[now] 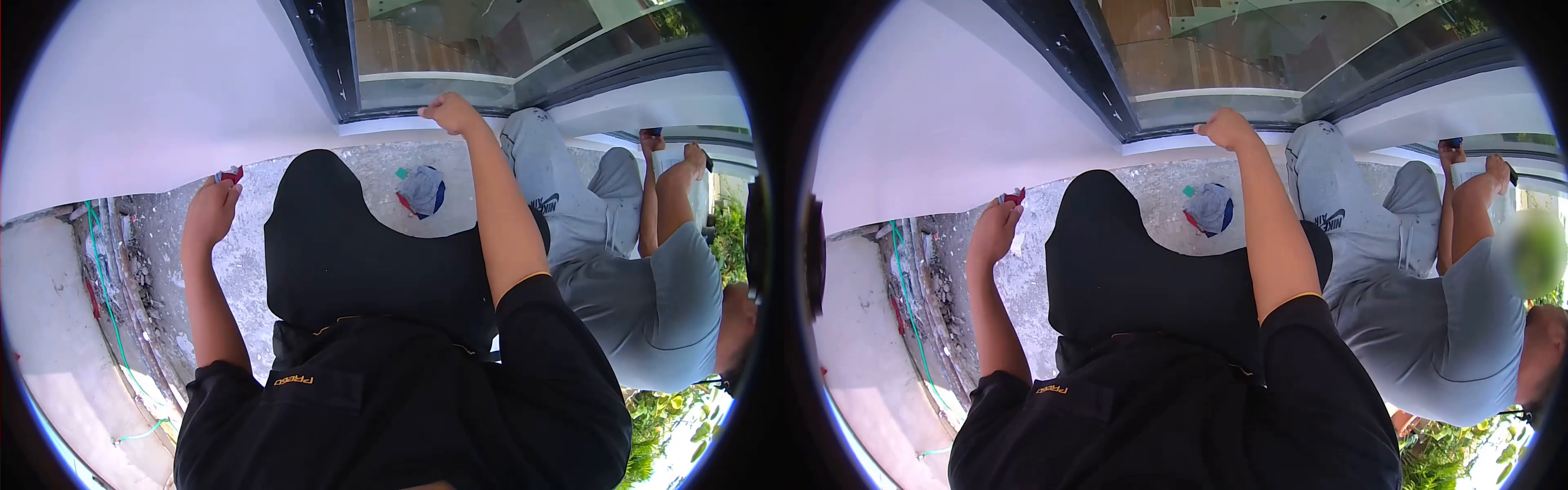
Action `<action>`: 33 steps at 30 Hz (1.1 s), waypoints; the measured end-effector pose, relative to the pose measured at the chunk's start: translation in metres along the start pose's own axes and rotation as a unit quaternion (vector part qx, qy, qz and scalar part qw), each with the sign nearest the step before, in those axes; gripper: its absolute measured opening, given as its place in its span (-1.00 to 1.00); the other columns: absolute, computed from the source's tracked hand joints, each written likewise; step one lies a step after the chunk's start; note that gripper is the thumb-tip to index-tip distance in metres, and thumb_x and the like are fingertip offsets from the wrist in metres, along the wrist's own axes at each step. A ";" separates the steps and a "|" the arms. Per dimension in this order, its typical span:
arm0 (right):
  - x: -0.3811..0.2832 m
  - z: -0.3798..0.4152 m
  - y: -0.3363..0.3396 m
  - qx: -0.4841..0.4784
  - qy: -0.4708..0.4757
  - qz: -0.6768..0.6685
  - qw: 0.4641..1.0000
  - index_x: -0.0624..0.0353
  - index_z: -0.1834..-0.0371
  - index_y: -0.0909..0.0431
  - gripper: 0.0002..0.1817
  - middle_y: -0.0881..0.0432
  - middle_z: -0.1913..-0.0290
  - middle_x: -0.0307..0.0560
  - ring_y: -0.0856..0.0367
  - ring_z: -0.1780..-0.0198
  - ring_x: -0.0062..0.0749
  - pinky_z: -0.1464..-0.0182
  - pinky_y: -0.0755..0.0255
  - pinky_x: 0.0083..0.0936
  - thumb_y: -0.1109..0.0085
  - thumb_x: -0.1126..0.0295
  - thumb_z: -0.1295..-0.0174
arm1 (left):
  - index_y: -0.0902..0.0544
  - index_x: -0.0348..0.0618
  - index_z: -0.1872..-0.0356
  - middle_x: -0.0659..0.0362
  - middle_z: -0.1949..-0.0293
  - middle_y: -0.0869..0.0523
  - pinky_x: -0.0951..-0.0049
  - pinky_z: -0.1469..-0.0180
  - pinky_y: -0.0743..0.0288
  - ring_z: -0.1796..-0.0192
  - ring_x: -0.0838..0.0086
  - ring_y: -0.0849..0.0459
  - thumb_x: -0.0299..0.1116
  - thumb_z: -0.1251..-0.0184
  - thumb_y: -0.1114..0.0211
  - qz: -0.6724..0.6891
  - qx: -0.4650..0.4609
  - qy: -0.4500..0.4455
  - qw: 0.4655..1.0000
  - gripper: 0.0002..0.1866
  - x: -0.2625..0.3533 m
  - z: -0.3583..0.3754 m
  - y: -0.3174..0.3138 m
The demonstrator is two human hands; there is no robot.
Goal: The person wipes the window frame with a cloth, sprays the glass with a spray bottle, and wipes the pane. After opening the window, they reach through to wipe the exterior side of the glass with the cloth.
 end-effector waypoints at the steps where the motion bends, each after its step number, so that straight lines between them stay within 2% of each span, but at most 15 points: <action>1: 0.024 -0.021 -0.028 -0.002 -0.014 0.037 0.999 0.29 0.05 -0.70 -0.54 -0.75 0.13 0.24 -0.74 0.04 0.11 -0.03 -0.58 -0.20 -0.44 0.11 -0.18 | -0.64 -0.35 0.33 -0.21 0.28 -0.63 -0.08 0.06 -0.43 0.14 -0.18 -0.60 -0.18 -0.54 -0.13 -0.037 -0.031 0.005 0.999 -0.62 -0.014 -0.001 -0.013; 5: 0.082 -0.020 -0.101 0.138 -0.044 -0.021 0.989 0.25 0.26 -0.54 -0.74 -0.73 0.16 0.20 -0.73 0.06 0.13 -0.01 -0.58 -0.13 -0.40 0.36 -0.11 | -0.71 -0.35 0.31 -0.22 0.38 -0.71 -0.01 0.11 -0.49 0.27 -0.14 -0.69 -0.16 -0.49 -0.13 -0.014 -0.262 0.124 0.957 -0.60 -0.043 0.029 -0.064; 6: 0.087 -0.022 -0.104 0.194 -0.044 -0.038 0.979 0.22 0.29 -0.50 -0.80 -0.73 0.17 0.19 -0.73 0.05 0.16 -0.04 -0.58 -0.09 -0.34 0.46 -0.10 | -0.70 -0.38 0.32 -0.24 0.27 -0.73 0.00 0.09 -0.51 0.20 -0.11 -0.70 -0.16 -0.49 -0.14 -0.015 -0.267 0.153 0.951 -0.59 -0.042 0.036 -0.061; 8: 0.080 -0.001 -0.113 0.225 -0.008 -0.003 0.974 0.20 0.15 -0.52 -0.77 -0.71 0.14 0.17 -0.71 0.01 0.10 -0.05 -0.59 -0.09 -0.27 0.49 -0.11 | -0.69 -0.38 0.31 -0.25 0.19 -0.70 0.04 0.03 -0.51 0.15 -0.11 -0.67 -0.17 -0.50 -0.14 -0.080 -0.241 0.072 0.964 -0.60 -0.072 0.034 -0.066; 11: 0.136 0.019 -0.181 0.054 -0.137 0.097 0.984 0.17 -0.20 -0.49 -0.52 -0.52 -0.27 0.10 -0.50 -0.31 0.19 -0.24 -0.56 -0.05 -0.27 0.43 -0.17 | -0.64 -0.41 0.25 -0.19 0.26 -0.65 0.07 -0.03 -0.47 0.15 -0.13 -0.59 -0.20 -0.56 -0.10 0.056 -0.043 -0.030 0.997 -0.61 -0.053 0.033 0.011; 13: 0.129 0.044 -0.184 0.007 -0.229 0.127 0.965 0.04 -0.44 -0.32 -0.32 -0.24 -0.52 0.06 -0.32 -0.47 0.23 -0.31 -0.49 0.10 -0.27 0.40 -0.21 | -0.61 -0.41 0.29 -0.11 0.30 -0.65 0.15 0.09 -0.46 0.24 -0.01 -0.60 -0.22 -0.57 -0.11 0.090 0.013 -0.008 0.996 -0.62 -0.024 0.028 0.062; 15: 0.127 0.032 -0.192 0.003 -0.187 0.148 0.971 -0.11 -0.58 -0.12 -0.18 -0.04 -0.63 0.02 -0.17 -0.55 0.24 -0.33 -0.42 0.23 -0.27 0.39 -0.24 | -0.58 -0.39 0.33 -0.02 0.34 -0.64 0.24 0.21 -0.43 0.33 0.15 -0.59 -0.24 -0.59 -0.10 0.153 0.101 -0.038 0.982 -0.63 0.023 0.025 0.121; 21: 0.126 0.001 -0.207 -0.002 -0.179 0.283 0.942 -0.05 -0.34 -0.57 -0.53 -0.05 -0.66 -0.03 -0.05 -0.62 0.18 -0.34 -0.29 0.36 -0.17 0.31 -0.34 | -0.53 -0.28 0.42 0.12 0.44 -0.57 0.46 0.43 -0.29 0.47 0.52 -0.46 -0.31 -0.60 -0.07 0.248 0.360 -0.278 0.855 -0.67 0.144 0.046 0.187; 23: 0.107 -0.011 -0.222 -0.071 -0.132 0.285 0.947 -0.01 -0.16 -0.72 -0.65 -0.32 -0.56 0.01 -0.22 -0.58 0.06 -0.33 -0.23 0.43 -0.11 0.27 -0.38 | -0.53 -0.27 0.44 0.11 0.45 -0.58 0.47 0.44 -0.29 0.48 0.50 -0.47 -0.34 -0.57 -0.11 0.245 0.398 -0.319 0.825 -0.69 0.173 0.041 0.186; 24: 0.082 -0.011 -0.222 -0.150 -0.096 0.268 0.947 0.08 -0.21 -0.68 -0.57 -0.61 -0.33 0.09 -0.53 -0.39 -0.02 -0.31 -0.38 0.26 -0.20 0.29 -0.27 | -0.53 -0.27 0.45 0.10 0.45 -0.58 0.47 0.45 -0.29 0.48 0.49 -0.47 -0.36 -0.55 -0.13 0.250 0.398 -0.335 0.817 -0.70 0.183 0.037 0.184; 25: 0.074 -0.032 -0.256 -0.266 0.024 0.288 0.920 0.22 -0.21 -0.65 -0.46 -0.70 -0.18 0.17 -0.71 -0.16 0.03 -0.21 -0.54 -0.04 -0.27 0.33 -0.09 | -0.53 -0.26 0.46 0.10 0.45 -0.58 0.47 0.45 -0.28 0.48 0.49 -0.47 -0.37 -0.54 -0.14 0.257 0.394 -0.350 0.810 -0.71 0.193 0.037 0.181; 26: 0.018 -0.021 -0.237 -0.297 0.118 0.244 0.916 0.25 -0.15 -0.65 -0.41 -0.71 -0.12 0.26 -0.71 -0.12 0.07 -0.09 -0.61 -0.21 -0.27 0.36 0.06 | -0.52 -0.26 0.46 0.10 0.45 -0.58 0.47 0.46 -0.28 0.49 0.48 -0.47 -0.38 -0.52 -0.16 0.262 0.393 -0.364 0.803 -0.72 0.203 0.039 0.180; 29: -0.104 0.000 -0.156 -0.265 0.241 0.160 0.920 0.24 -0.04 -0.64 -0.55 -0.69 -0.09 0.29 -0.69 -0.08 0.17 -0.07 -0.55 -0.09 -0.15 0.31 -0.07 | -0.51 -0.28 0.47 0.08 0.45 -0.58 0.48 0.45 -0.29 0.48 0.47 -0.48 -0.42 -0.49 -0.17 0.221 0.411 -0.399 0.789 -0.73 0.225 0.048 0.202; 31: -0.166 0.058 -0.065 -0.139 0.324 0.149 0.924 0.23 0.03 -0.61 -0.69 -0.69 0.05 0.34 -0.66 0.00 0.28 -0.06 -0.51 -0.02 -0.09 0.28 -0.28 | -0.49 -0.27 0.48 0.08 0.45 -0.57 0.51 0.46 -0.24 0.48 0.50 -0.44 -0.39 -0.54 -0.12 0.193 0.438 -0.402 0.781 -0.69 0.235 0.065 0.230; 33: -0.190 0.114 0.029 -0.013 0.386 -0.016 0.922 0.20 0.07 -0.57 -0.71 -0.69 0.20 0.29 -0.67 0.11 0.28 0.04 -0.50 -0.01 -0.15 0.21 -0.34 | -0.46 -0.26 0.49 0.08 0.45 -0.55 0.53 0.45 -0.19 0.49 0.54 -0.39 -0.35 -0.59 -0.06 0.240 0.478 -0.402 0.743 -0.65 0.232 0.087 0.258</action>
Point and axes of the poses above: each hand's wrist, its own z-axis away from the middle knuckle, its own y-axis out of the back of the hand, x = y × z, the point moved 9 cm from there along -z, towards the middle knuckle
